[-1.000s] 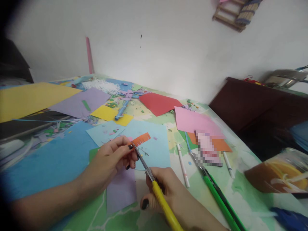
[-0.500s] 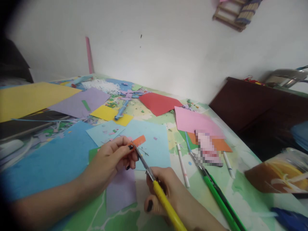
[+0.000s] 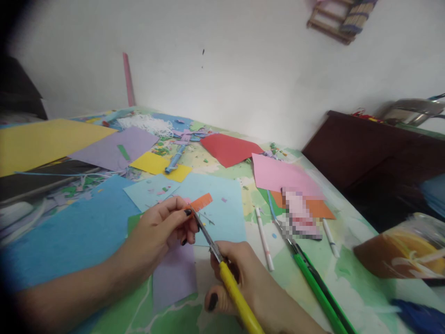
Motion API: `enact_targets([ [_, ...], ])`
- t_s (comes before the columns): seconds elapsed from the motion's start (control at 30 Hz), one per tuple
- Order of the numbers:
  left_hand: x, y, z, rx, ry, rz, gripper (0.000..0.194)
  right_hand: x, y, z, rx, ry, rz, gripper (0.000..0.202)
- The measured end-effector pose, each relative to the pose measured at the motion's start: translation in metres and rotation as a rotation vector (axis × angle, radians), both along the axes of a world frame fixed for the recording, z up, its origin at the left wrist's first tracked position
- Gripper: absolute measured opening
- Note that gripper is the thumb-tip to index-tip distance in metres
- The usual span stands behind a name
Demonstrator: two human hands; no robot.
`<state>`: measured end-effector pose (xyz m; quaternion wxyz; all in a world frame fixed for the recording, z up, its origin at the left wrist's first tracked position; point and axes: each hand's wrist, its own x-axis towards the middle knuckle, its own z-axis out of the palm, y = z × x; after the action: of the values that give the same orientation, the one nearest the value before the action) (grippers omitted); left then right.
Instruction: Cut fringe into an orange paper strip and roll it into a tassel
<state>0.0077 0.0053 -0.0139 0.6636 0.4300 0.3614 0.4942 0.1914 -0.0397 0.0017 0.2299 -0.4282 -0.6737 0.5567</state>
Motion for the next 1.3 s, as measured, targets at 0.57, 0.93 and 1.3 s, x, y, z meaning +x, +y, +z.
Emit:
enact_targets([
  [0.57, 0.000, -0.001, 0.001, -0.009, -0.008, 0.003, 0.012, -0.003, 0.000, 0.002, -0.012, -0.074, -0.035, 0.050],
  [0.93, 0.000, 0.000, 0.003, -0.016, -0.017, 0.006, 0.013, 0.001, -0.002, -0.006, -0.026, -0.050, -0.089, 0.043],
  [1.3, -0.001, -0.002, 0.006, -0.061, -0.068, -0.028, 0.014, -0.001, -0.001, -0.008, -0.059, 0.119, -0.058, 0.045],
])
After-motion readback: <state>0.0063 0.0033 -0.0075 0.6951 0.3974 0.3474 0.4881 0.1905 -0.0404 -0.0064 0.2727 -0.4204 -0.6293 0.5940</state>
